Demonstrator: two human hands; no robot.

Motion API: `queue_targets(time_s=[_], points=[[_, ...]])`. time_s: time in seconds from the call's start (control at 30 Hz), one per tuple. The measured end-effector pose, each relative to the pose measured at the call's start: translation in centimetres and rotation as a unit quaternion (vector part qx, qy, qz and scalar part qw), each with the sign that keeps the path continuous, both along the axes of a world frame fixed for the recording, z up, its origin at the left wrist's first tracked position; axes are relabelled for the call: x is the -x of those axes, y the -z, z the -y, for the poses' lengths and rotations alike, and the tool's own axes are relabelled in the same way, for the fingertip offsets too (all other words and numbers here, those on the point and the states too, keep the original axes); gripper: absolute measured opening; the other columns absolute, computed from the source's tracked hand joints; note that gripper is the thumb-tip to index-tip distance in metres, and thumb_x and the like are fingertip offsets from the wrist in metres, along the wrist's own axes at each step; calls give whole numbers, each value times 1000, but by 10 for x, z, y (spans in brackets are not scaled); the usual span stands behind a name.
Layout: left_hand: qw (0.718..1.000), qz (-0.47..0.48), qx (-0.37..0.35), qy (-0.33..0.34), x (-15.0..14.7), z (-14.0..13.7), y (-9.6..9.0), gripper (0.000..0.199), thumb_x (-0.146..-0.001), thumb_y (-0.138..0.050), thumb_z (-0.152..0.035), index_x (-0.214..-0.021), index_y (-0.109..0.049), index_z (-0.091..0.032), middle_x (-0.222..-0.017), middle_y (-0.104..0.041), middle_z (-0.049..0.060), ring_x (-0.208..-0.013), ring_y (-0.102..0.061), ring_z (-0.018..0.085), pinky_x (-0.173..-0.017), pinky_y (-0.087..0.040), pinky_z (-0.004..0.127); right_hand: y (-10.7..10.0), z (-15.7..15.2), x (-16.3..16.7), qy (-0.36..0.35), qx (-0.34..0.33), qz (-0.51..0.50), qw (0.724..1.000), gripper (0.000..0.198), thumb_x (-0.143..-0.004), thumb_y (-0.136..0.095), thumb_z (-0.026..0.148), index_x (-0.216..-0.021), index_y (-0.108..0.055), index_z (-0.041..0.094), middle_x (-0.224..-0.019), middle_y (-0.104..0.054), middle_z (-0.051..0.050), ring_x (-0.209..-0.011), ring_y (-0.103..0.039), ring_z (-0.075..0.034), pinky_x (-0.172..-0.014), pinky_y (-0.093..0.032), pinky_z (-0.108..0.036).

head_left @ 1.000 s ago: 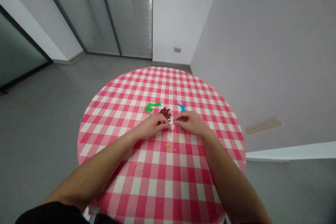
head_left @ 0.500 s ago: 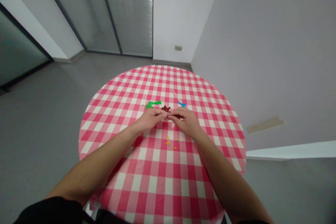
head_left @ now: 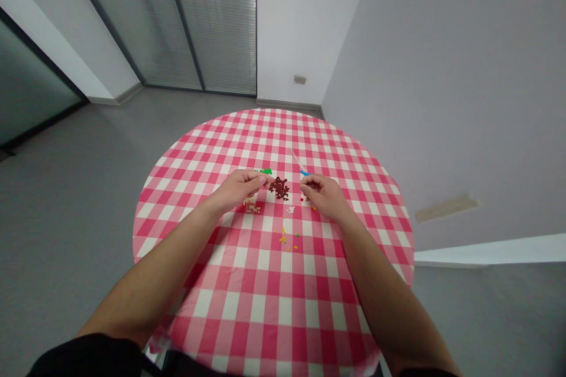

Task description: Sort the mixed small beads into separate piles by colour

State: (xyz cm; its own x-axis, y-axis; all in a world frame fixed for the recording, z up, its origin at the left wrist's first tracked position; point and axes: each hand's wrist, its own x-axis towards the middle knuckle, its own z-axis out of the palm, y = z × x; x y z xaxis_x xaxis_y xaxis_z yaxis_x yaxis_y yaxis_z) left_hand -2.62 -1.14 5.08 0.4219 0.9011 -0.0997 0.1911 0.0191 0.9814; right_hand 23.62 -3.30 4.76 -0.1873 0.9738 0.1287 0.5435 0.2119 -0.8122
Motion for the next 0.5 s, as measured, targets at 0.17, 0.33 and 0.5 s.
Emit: queue_targets(time_s=[0.17, 0.33, 0.5], points=[[997, -16, -8, -71, 7, -5, -4, 35, -84, -65, -48, -95, -75, -16, -56, -49, -3, -50, -37, 8, -50, -30, 23, -5, -2, -9, -1, -3, 93, 996, 15, -86, -61, 28, -85, -73, 18, -85, -74, -7, -77, -65, -19, -70, -49, -30], [991, -37, -12, -131, 9, -6, -7, 29, -78, -68, -43, -80, -73, -15, -59, -58, -1, -50, -43, 9, -53, -34, 24, -10, 13, 11, -249, 54, 190, 948, 16, -81, -60, 15, -80, -76, 19, -83, -75, -4, -72, -65, -16, -64, -44, -25], [988, -103, -64, -98, 16, -9, -6, 35, -80, -66, -42, -58, -61, -15, -58, -58, -1, -55, -49, 10, -60, -39, 25, -3, 19, 27, -278, 38, 232, 931, 20, -77, -59, 9, -76, -77, 19, -78, -75, -4, -68, -63, -16, -62, -40, -25]])
